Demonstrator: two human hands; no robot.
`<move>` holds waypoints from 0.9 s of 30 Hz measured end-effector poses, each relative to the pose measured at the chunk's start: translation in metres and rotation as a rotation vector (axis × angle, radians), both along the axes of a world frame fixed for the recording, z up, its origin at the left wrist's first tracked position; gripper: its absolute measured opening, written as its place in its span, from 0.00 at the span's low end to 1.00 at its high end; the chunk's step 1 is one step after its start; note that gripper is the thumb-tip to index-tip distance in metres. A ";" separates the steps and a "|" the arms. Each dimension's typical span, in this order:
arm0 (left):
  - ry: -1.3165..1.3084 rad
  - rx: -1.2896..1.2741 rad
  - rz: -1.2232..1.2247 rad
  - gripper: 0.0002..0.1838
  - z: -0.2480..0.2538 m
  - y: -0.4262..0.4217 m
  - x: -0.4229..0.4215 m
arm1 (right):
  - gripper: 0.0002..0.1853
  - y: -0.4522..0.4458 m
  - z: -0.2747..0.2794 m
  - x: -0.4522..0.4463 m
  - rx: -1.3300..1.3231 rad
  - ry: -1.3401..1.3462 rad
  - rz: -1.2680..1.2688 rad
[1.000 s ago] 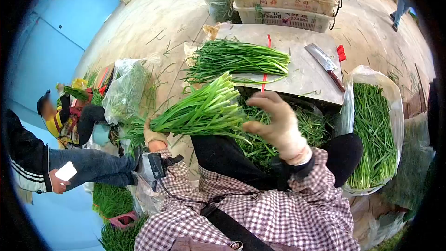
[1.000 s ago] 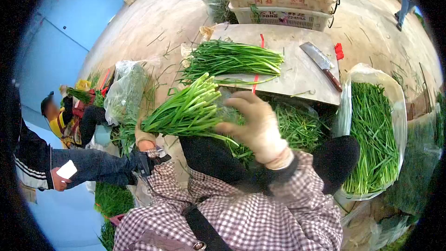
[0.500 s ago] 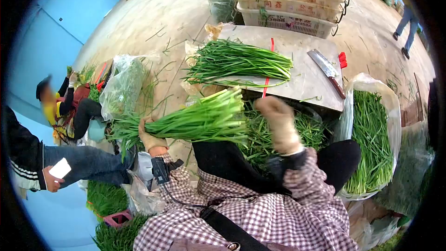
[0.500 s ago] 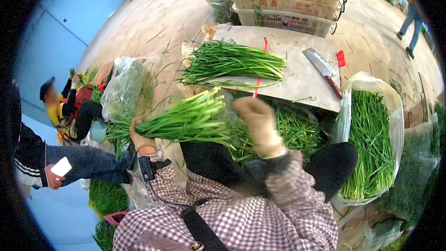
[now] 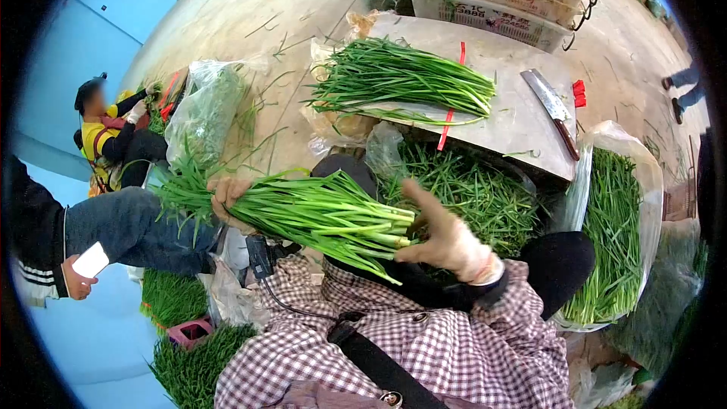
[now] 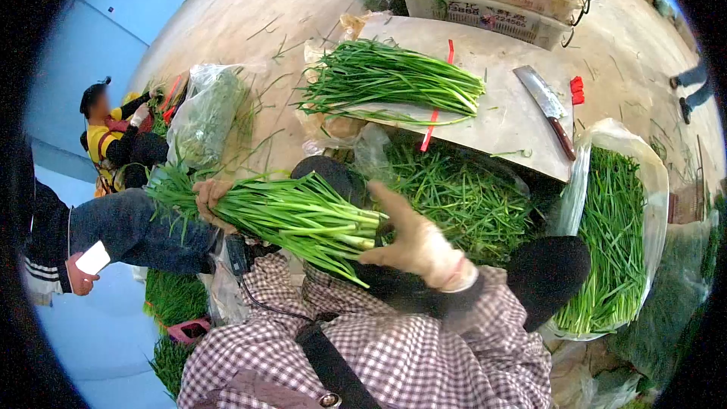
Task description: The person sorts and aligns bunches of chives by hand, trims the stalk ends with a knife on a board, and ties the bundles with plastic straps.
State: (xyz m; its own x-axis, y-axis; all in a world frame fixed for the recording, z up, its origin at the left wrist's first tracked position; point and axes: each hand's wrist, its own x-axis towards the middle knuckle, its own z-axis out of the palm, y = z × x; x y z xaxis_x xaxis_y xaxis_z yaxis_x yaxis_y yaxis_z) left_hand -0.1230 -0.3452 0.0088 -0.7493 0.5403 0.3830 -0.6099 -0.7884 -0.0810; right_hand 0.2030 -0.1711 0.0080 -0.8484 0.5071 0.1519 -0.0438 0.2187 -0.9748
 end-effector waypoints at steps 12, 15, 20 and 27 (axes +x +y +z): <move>0.734 0.431 -0.459 0.11 0.050 0.022 -0.005 | 0.09 0.061 -0.008 -0.001 -0.296 -0.334 -0.080; 0.946 0.508 -0.541 0.11 0.071 0.033 -0.003 | 0.17 0.037 -0.006 -0.050 -0.261 -0.146 0.079; 1.124 0.577 -0.594 0.12 0.091 0.047 0.004 | 0.31 0.039 0.035 -0.109 0.069 0.107 0.274; 1.237 0.569 -0.678 0.13 0.123 0.064 0.021 | 0.19 0.047 0.060 -0.116 0.315 -0.073 0.567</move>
